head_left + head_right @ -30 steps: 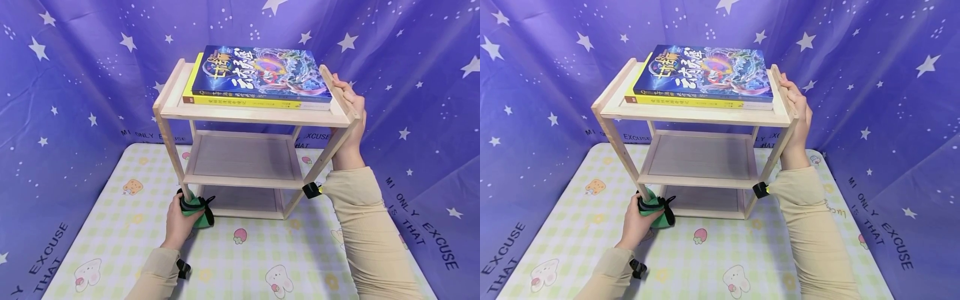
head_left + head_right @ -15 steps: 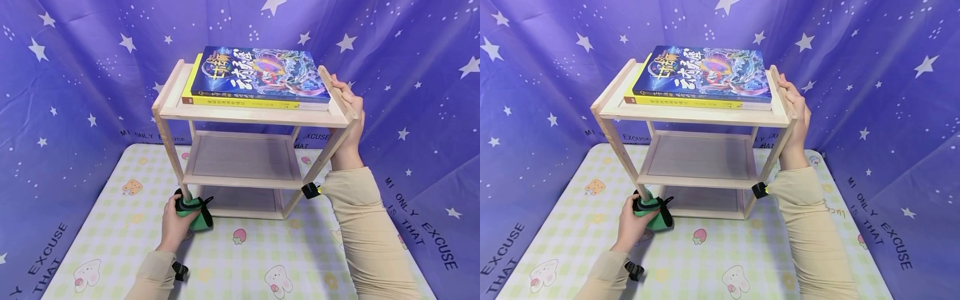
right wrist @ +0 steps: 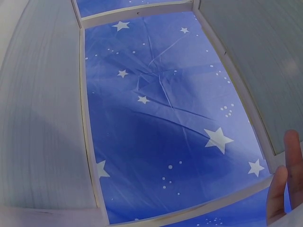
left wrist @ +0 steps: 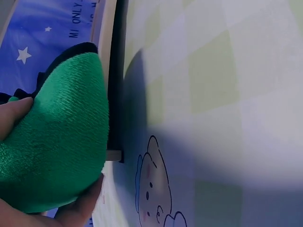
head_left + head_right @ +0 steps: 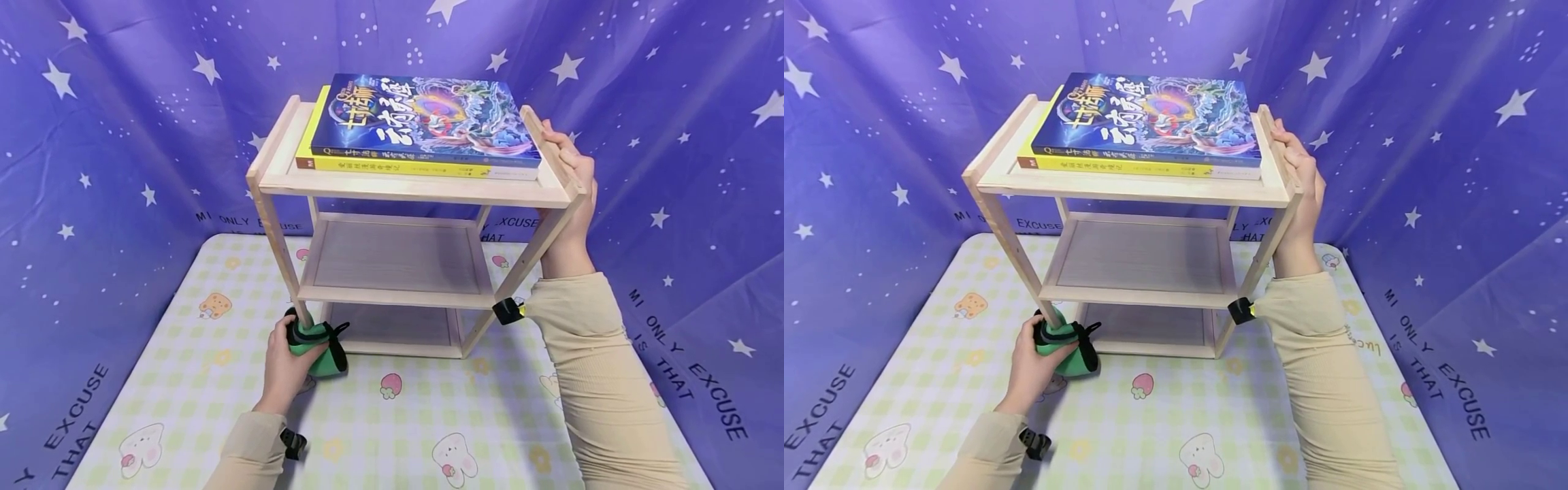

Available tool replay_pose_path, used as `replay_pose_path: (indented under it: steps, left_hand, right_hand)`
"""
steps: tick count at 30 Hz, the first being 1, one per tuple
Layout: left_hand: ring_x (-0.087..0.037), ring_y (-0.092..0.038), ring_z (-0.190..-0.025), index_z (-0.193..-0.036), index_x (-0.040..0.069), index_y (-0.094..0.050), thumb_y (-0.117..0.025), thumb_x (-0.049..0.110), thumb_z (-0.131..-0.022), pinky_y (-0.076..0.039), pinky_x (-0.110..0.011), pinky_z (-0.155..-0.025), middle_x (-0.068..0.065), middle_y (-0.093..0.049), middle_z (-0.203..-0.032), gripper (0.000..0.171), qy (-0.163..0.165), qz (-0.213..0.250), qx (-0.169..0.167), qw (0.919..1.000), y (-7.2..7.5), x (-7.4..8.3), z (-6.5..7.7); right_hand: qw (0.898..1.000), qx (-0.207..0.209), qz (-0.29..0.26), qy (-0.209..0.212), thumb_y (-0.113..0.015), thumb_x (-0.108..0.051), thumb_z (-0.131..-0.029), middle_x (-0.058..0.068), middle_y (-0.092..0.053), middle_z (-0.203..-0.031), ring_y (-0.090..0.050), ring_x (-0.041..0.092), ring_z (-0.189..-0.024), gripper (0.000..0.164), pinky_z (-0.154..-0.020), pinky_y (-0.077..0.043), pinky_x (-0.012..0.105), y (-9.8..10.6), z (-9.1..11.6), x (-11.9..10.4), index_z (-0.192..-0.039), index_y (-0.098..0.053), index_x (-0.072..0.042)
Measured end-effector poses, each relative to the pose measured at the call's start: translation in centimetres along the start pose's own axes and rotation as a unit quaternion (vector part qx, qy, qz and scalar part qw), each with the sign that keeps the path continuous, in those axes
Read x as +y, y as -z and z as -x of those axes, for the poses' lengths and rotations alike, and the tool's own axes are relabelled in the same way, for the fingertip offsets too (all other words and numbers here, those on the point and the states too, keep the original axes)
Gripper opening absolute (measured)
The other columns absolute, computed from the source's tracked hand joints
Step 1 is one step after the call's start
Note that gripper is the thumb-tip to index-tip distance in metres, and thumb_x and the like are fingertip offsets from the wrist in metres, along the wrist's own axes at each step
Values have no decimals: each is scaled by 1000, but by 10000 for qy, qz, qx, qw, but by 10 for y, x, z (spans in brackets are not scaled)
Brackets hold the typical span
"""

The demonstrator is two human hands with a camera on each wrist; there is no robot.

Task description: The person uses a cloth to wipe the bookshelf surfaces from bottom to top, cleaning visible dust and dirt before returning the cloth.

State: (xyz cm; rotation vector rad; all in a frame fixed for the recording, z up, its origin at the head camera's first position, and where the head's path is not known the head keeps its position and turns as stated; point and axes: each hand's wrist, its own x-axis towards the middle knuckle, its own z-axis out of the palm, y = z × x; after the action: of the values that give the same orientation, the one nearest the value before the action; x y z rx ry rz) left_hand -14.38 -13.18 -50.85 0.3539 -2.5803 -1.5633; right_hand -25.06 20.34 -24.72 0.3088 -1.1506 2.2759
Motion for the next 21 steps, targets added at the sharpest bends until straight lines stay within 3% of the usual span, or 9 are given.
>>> replay_pose_path:
  steps: [3,6,15,21]
  left_hand:
    - [-40,-40,-133,-149,16,-30,-79,25,-84,-36,-58,-108,-24,-34,-147,82,-176,80,-112,9998,-1,0,0]
    - [-43,-37,-134,-150,17,-27,-78,22,-86,-35,-60,-109,-26,-28,-149,83,-308,7,-206,9993,-2,0,2]
    - [-49,-39,-133,-152,15,-27,-75,28,-88,-37,-62,-106,-29,-24,-151,81,-184,-427,-453,9979,-1,0,2]
    - [-49,-41,-132,-151,13,-27,-74,31,-88,-38,-61,-106,-31,-27,-149,81,8,-650,-593,9961,-1,-2,0]
  right_hand:
    - [9999,-26,34,114,-24,1,-99,9,-69,-111,-39,34,-144,48,-114,-37,30,-1,-1,1,-88,-70,-2]
    - [9998,9,-57,194,-23,2,-98,6,-71,-102,-39,36,-143,48,-114,-37,31,-2,-1,2,-87,-70,0]
    - [9999,34,-113,59,-25,0,-98,6,-71,-106,-41,33,-143,47,-113,-37,30,-2,-1,1,-89,-71,-1]
    - [9997,110,-207,-47,-26,0,-98,13,-68,-116,-43,31,-141,46,-114,-37,30,-2,0,0,-89,-71,1]
